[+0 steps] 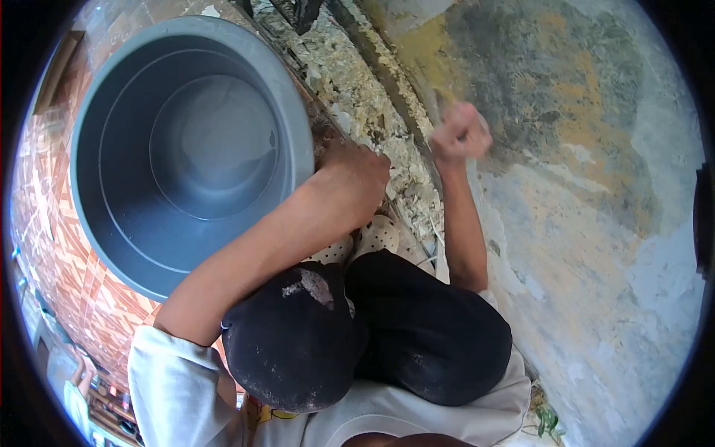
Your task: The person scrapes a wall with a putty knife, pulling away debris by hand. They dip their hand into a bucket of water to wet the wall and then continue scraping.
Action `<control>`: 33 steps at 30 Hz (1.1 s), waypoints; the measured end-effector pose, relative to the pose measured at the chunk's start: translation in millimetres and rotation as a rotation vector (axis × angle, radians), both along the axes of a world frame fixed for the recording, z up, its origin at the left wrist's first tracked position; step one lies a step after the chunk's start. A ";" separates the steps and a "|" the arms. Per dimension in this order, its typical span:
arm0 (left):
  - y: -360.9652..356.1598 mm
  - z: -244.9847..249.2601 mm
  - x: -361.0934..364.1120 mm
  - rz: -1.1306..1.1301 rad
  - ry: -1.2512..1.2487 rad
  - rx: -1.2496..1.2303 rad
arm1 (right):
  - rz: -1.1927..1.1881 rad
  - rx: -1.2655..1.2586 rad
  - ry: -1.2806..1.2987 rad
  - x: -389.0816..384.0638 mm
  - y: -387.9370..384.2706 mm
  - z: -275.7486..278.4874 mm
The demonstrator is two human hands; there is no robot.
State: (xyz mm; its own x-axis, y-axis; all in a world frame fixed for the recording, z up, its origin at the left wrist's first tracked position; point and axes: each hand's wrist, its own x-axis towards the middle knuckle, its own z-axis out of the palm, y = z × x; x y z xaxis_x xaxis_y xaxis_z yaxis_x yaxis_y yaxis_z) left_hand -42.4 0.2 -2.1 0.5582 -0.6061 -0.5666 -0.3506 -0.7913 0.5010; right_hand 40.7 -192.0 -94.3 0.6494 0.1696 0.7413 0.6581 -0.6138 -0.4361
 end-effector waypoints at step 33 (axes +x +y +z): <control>-24.4 19.2 7.8 -0.395 -0.553 -0.382 | 0.221 -0.146 1.913 -105.7 -15.8 133.9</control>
